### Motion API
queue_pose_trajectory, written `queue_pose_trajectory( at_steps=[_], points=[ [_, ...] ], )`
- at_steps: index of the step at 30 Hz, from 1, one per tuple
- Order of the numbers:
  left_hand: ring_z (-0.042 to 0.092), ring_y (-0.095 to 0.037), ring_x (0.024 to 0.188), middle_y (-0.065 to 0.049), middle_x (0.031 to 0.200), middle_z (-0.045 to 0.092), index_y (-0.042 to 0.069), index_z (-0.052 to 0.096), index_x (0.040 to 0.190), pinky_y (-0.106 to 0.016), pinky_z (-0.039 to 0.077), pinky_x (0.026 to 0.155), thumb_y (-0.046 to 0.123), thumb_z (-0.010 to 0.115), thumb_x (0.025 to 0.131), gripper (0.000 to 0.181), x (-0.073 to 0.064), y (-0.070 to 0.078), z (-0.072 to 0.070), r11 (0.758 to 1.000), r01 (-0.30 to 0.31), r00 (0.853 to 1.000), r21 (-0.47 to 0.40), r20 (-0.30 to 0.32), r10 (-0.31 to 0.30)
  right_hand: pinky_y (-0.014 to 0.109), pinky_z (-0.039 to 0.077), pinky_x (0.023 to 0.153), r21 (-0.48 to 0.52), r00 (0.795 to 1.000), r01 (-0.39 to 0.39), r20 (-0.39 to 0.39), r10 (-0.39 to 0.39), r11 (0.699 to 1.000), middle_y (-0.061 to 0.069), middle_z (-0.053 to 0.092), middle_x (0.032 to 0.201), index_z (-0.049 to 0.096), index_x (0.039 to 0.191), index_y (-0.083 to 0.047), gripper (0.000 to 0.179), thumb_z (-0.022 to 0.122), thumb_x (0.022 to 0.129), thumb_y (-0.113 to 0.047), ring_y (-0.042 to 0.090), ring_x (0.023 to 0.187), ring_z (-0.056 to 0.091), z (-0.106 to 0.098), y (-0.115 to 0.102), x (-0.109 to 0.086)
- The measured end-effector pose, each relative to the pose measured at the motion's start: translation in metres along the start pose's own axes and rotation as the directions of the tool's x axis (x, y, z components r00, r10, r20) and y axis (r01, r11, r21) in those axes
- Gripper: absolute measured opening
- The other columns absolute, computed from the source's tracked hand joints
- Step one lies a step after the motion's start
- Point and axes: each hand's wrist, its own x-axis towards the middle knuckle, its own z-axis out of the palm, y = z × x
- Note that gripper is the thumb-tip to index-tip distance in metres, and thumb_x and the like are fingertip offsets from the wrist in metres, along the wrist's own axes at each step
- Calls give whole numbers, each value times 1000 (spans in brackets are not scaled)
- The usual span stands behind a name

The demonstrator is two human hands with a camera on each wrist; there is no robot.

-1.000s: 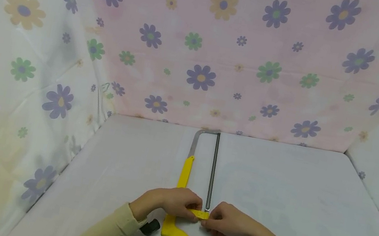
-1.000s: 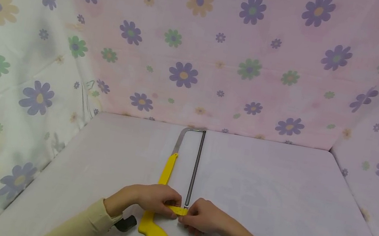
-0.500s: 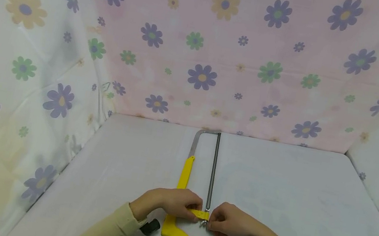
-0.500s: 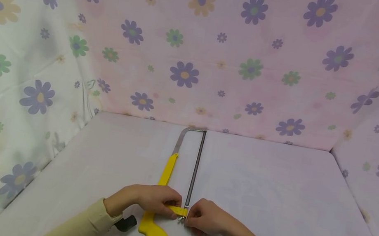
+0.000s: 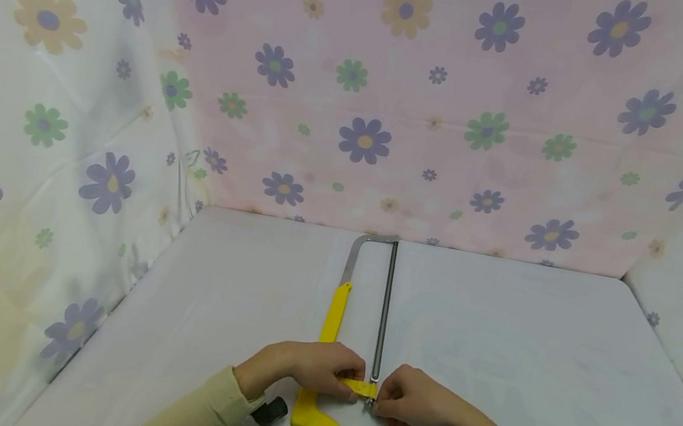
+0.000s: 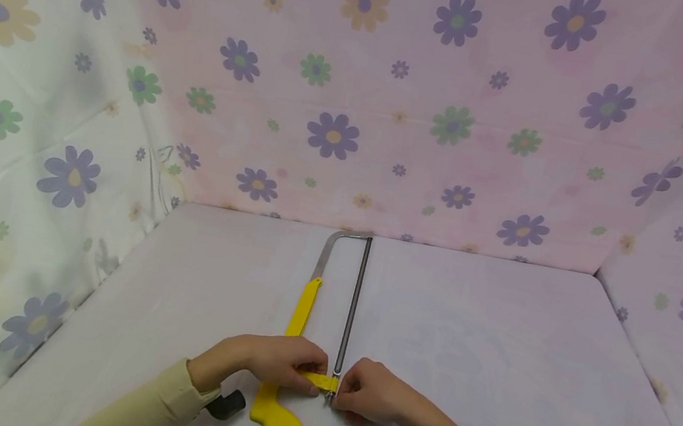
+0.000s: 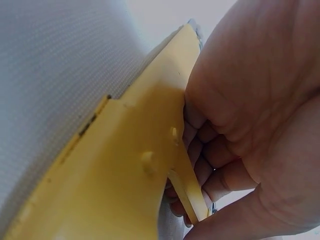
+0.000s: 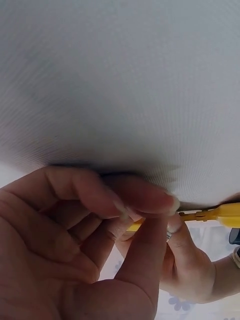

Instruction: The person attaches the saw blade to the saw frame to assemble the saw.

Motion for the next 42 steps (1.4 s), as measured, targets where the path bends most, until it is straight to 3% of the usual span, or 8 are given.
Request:
queue_pose_trajectory(
  at_steps=[10,18,29,42],
  points=[
    [49,-2,73,11,82,56,14,66,101,-17,42,67,20,69,100,7,1,-3,1,1000,-2,1000,-19,-3,1,20,36,43,77,999,-21,47,17,997,5,63,63,71,80,0,18,68,96,-8,13,47,54,3,-4,2],
    [48,-1,73,11,82,55,14,66,101,-17,41,67,20,69,100,7,2,-3,2,1000,-1,1000,-23,-3,1,22,37,45,85,997,-51,65,46,995,4,63,64,73,82,-2,14,72,93,-10,13,49,53,2,-5,0],
    [49,-1,74,11,83,56,12,66,102,-17,42,69,18,70,99,8,-1,-2,0,1000,-7,1000,-18,-7,7,23,35,43,107,997,-51,59,45,993,5,61,59,68,77,8,45,69,98,-31,12,45,50,3,-3,2],
    [48,-1,74,11,82,55,13,65,100,-17,41,68,18,69,99,7,-2,1,1,1000,0,1000,-9,-18,0,24,37,45,97,995,-57,83,49,994,6,64,64,72,81,2,31,66,100,-22,13,48,53,-1,-4,-2]
  ],
)
